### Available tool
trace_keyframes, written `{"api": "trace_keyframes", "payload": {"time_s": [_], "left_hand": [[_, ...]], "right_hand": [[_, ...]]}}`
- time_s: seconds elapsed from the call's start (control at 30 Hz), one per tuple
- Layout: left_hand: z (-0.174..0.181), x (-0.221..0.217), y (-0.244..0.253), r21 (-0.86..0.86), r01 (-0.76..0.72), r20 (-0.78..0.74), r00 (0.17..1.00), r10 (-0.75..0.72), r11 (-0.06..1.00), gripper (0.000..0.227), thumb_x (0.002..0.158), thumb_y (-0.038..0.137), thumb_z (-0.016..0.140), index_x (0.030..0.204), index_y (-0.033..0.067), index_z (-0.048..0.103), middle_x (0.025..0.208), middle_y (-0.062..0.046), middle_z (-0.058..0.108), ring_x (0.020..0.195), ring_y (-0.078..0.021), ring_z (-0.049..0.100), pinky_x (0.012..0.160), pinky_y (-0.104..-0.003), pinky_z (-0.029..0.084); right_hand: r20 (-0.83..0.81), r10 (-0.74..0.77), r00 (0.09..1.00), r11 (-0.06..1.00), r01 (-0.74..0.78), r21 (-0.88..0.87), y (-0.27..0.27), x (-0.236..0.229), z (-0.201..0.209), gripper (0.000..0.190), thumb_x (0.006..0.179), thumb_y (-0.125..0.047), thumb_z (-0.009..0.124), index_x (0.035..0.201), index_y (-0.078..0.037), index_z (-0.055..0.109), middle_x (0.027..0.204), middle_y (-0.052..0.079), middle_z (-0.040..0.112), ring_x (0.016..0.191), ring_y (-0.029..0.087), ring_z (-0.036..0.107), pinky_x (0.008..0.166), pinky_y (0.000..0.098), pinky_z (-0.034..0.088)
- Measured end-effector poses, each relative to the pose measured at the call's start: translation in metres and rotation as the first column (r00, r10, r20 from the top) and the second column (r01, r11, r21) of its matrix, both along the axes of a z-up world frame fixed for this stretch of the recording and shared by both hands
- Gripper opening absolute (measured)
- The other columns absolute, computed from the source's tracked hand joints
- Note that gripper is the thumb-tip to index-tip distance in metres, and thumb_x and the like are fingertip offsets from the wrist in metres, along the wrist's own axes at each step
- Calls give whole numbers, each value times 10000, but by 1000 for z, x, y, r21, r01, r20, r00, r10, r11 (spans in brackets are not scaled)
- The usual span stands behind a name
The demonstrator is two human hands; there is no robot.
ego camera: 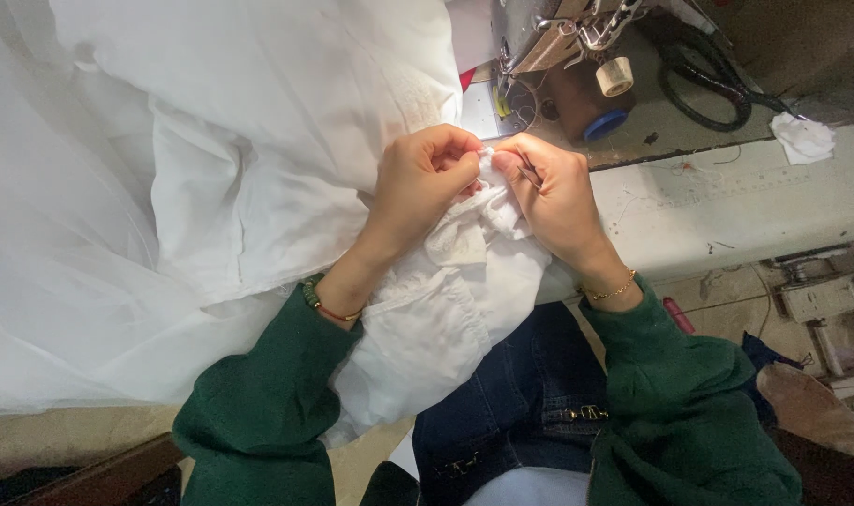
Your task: Trimming loose threads and excess fabric from a white lace garment using snips
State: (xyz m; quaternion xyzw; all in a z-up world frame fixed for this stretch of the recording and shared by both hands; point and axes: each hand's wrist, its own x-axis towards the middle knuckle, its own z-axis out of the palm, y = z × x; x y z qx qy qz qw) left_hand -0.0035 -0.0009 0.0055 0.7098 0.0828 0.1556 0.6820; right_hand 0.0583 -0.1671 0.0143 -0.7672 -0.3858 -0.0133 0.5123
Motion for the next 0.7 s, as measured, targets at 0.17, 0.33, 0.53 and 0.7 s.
{"api": "trace_keyframes", "payload": {"time_s": [0.17,0.33,0.53,0.7], "left_hand": [[7,-1,1,27,19,27,999,-19,999,190,870,38,573,981,16,726,651,-105,704,553,-123,710,535,-228,615],[-7,4,2,88,67,132,988,-78,994,164,862,68,728,1024,48,730,825,-118,719,633,-115,722,566,-232,607],[-4,6,2,44,78,214,973,-86,996,172,834,-14,507,737,54,631,838,-97,600,601,-147,672,516,-240,557],[-8,9,3,62,134,181,973,-143,989,229,828,25,469,669,60,631,852,-112,604,608,-148,585,486,-247,503]], "right_hand": [[-16,-16,1000,1000,16,-3,-2,4,-3,194,1079,-179,626,939,-93,731,612,70,522,670,72,433,584,268,410],[-43,-35,998,999,36,12,-5,0,2,212,1089,-178,605,939,-92,727,607,65,519,661,79,426,584,273,406],[-104,-83,991,990,70,-124,-19,-4,19,224,1109,-170,506,1143,-29,678,888,220,709,794,306,650,763,458,516],[-94,-53,994,983,36,-182,-21,1,3,217,1006,-279,706,996,-65,681,641,105,479,684,202,492,658,367,430]]}}
